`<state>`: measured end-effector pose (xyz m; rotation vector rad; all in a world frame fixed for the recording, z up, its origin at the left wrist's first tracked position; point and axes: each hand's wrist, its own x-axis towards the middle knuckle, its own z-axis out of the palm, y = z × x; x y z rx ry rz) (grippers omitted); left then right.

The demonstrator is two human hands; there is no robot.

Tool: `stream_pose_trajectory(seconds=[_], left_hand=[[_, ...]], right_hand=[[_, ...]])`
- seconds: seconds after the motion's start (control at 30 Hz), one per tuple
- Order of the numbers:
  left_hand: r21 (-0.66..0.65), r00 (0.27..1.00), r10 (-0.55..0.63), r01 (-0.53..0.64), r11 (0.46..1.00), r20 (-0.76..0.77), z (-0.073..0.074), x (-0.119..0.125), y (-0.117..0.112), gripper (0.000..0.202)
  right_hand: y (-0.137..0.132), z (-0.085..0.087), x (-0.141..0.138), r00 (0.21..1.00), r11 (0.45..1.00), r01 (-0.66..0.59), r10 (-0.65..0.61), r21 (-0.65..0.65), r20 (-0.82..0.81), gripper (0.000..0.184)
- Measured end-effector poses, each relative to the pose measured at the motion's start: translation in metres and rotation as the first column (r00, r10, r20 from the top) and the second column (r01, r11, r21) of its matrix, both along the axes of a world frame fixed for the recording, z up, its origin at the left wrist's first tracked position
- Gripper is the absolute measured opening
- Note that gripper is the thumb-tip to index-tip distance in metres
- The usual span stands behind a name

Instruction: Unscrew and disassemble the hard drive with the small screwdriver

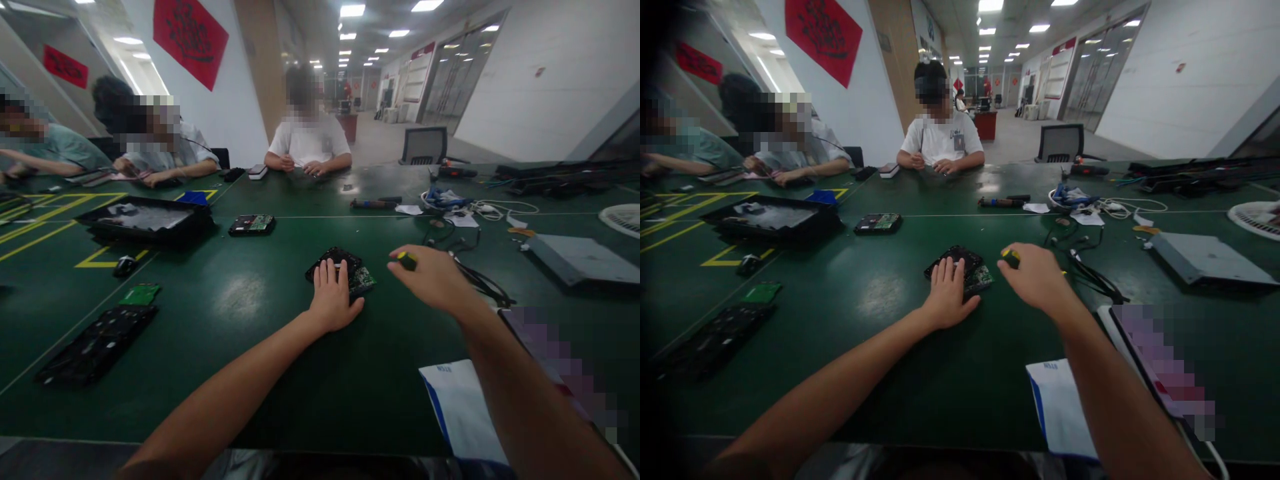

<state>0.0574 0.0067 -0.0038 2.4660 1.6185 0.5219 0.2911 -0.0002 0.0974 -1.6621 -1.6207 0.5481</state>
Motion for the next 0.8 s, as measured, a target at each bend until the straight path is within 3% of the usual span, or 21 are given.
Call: stream_pose_trajectory(seconds=[0.07,0.1,0.2,0.27,0.4,0.7,0.8], left_hand=[[-0.038,1.0,0.017,-0.017,0.999,-0.013,0.002,0.013,-0.004,0.111],[-0.064,1.0,0.02,-0.021,0.998,-0.021,0.004,0.018,-0.005,0.112],[-0.117,1.0,-0.019,0.017,0.993,-0.018,0.01,0.028,-0.009,0.11],[-0.095,0.999,-0.034,0.035,0.995,0.012,0.014,0.026,-0.009,0.101],[-0.004,0.998,0.033,-0.033,0.999,0.052,0.017,0.014,-0.001,0.08],[-0.074,0.986,0.156,-0.152,0.986,0.051,0.013,-0.028,0.021,0.095],[-0.047,0.988,0.133,-0.13,0.99,0.078,0.017,-0.056,0.029,0.092]], right_hand=[[0.008,-0.02,-0.013,0.953,0.995,-0.056,0.077,-0.081,0.292,0.02],[0.011,-0.032,-0.018,0.927,0.991,-0.057,0.099,-0.123,0.363,0.025],[0.018,-0.062,-0.028,0.886,0.989,-0.03,0.095,-0.148,0.454,0.039],[0.019,-0.072,-0.029,0.884,0.983,0.005,0.081,-0.182,0.461,0.046],[0.019,-0.077,-0.022,0.883,0.979,0.078,0.019,-0.186,0.469,0.049],[0.029,-0.08,0.0,0.874,0.973,0.158,-0.058,-0.168,0.483,0.041],[0.025,-0.076,-0.003,0.854,0.967,0.159,-0.032,-0.201,0.519,0.056]])
